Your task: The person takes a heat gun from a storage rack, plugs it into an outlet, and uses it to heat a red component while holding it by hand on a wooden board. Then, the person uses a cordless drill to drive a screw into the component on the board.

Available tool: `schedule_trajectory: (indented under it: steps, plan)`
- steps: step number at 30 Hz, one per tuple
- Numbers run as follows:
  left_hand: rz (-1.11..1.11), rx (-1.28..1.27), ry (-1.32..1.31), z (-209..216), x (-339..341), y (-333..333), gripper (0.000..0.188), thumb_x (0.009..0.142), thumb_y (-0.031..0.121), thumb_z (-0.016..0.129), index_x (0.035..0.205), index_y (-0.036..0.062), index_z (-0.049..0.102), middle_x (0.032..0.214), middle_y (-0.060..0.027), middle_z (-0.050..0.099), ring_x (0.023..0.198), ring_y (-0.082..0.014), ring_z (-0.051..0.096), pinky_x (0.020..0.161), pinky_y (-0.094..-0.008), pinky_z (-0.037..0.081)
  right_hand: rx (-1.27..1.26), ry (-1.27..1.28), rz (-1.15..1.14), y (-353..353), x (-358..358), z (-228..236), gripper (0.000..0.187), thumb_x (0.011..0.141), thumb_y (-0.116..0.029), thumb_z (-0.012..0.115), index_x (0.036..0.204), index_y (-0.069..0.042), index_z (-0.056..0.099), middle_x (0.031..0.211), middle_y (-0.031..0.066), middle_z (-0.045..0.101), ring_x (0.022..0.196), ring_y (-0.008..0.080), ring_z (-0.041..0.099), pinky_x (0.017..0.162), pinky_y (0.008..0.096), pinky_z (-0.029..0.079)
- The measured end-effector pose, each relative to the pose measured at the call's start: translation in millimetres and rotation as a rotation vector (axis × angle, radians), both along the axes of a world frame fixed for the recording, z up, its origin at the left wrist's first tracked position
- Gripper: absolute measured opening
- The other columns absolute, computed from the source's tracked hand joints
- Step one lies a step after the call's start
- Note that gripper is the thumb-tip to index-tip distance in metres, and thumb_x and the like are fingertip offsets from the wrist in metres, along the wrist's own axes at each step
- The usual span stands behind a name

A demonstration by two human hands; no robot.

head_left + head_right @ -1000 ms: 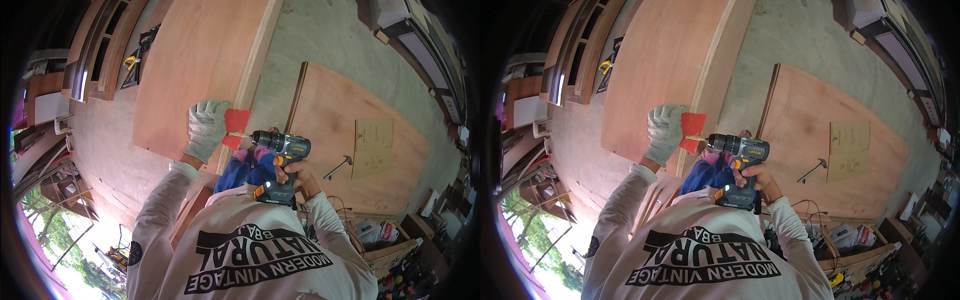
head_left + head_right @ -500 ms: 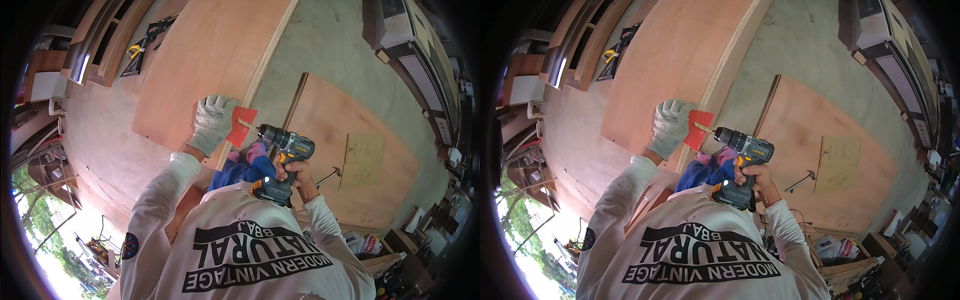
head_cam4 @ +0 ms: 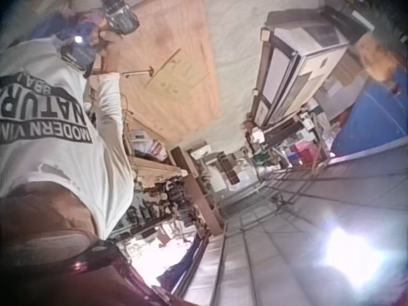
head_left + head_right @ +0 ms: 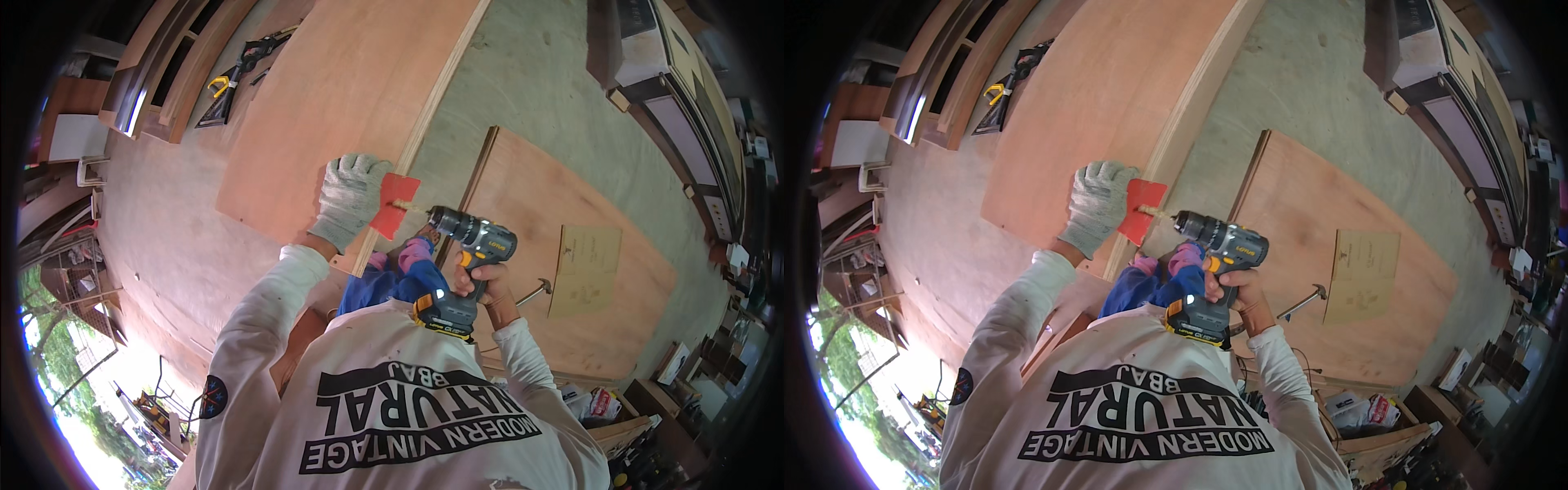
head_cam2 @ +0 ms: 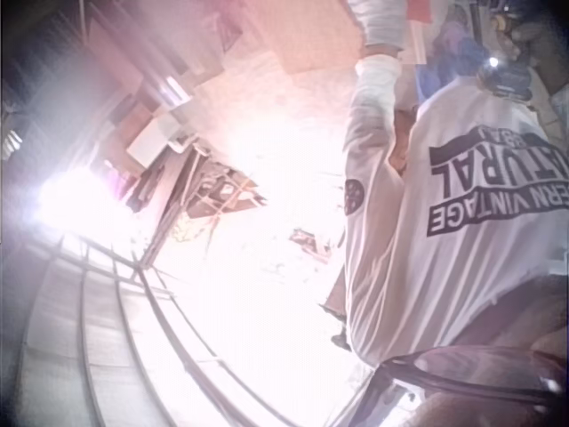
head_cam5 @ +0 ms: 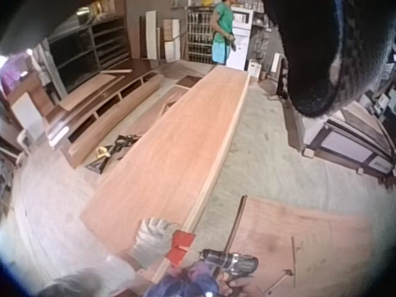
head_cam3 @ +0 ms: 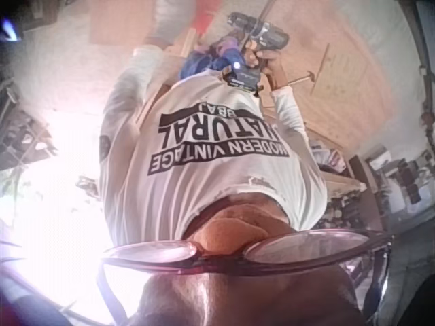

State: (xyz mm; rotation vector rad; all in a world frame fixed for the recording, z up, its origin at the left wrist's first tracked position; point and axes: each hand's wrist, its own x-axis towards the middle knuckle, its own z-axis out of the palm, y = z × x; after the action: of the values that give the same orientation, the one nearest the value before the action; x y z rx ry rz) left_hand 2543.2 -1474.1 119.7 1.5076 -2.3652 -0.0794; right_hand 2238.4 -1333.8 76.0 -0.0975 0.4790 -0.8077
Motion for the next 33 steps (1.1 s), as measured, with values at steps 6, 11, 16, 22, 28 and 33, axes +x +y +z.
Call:
schedule_trajectory:
  steps: [6, 11, 16, 22, 28, 33]
  plan:
    - [0.006, 0.02, -0.048, -2, -1, -3, 0.031, 0.082, 0.018, 0.062, 0.112, 0.0195, 0.07, 0.109, -0.0016, 0.063, 0.107, -0.0264, 0.059, 0.094, -0.0453, 0.046, 0.078, -0.008, -0.084, 16, 14, -10, 0.045, 0.074, -0.011, 0.067, 0.115, 0.004, 0.059, 0.078, 0.013, 0.063, 0.057, 0.0192, 0.056, 0.057, 0.0366, 0.049]
    - [0.016, 0.022, -0.053, -4, 0, 0, 0.032, 0.083, 0.019, 0.06, 0.114, 0.0195, 0.069, 0.11, -0.0023, 0.064, 0.108, -0.0269, 0.059, 0.095, -0.0462, 0.045, 0.053, -0.049, -0.023, 25, 21, -12, 0.043, 0.076, -0.01, 0.067, 0.115, 0.006, 0.06, 0.08, 0.0138, 0.063, 0.06, 0.0209, 0.058, 0.06, 0.0371, 0.05]
    - [-0.006, 0.012, -0.046, -6, 1, 1, 0.032, 0.083, 0.019, 0.06, 0.114, 0.0195, 0.068, 0.109, -0.0029, 0.063, 0.107, -0.0278, 0.059, 0.094, -0.0466, 0.045, 0.067, -0.059, -0.152, 18, 21, -16, 0.044, 0.073, -0.011, 0.067, 0.113, 0.005, 0.06, 0.078, 0.0124, 0.062, 0.058, 0.019, 0.056, 0.056, 0.0361, 0.048]
    - [-0.006, 0.015, -0.044, -2, 0, -2, 0.031, 0.083, 0.018, 0.058, 0.113, 0.0192, 0.068, 0.108, -0.0033, 0.063, 0.107, -0.0289, 0.059, 0.092, -0.047, 0.045, 0.017, 0.0, -0.08, 15, 13, -22, 0.046, 0.072, -0.012, 0.07, 0.114, 0.005, 0.06, 0.078, 0.0131, 0.063, 0.058, 0.0192, 0.056, 0.056, 0.0363, 0.049]
    - [0.003, 0.001, -0.041, -6, 1, -2, 0.031, 0.083, 0.017, 0.058, 0.113, 0.0191, 0.068, 0.108, -0.003, 0.063, 0.106, -0.0288, 0.059, 0.092, -0.0466, 0.045, 0.043, -0.108, -0.052, 23, 16, -27, 0.045, 0.075, -0.01, 0.07, 0.115, 0.007, 0.06, 0.079, 0.015, 0.063, 0.059, 0.0204, 0.057, 0.059, 0.0373, 0.05]
    - [-0.01, 0.01, -0.029, -4, 1, -1, 0.032, 0.083, 0.017, 0.06, 0.114, 0.0202, 0.068, 0.109, -0.002, 0.063, 0.104, -0.0286, 0.06, 0.092, -0.0461, 0.045, 0.068, -0.179, -0.166, 17, 19, -38, 0.045, 0.075, -0.009, 0.068, 0.116, 0.007, 0.06, 0.08, 0.0153, 0.063, 0.059, 0.0199, 0.058, 0.058, 0.0375, 0.049]
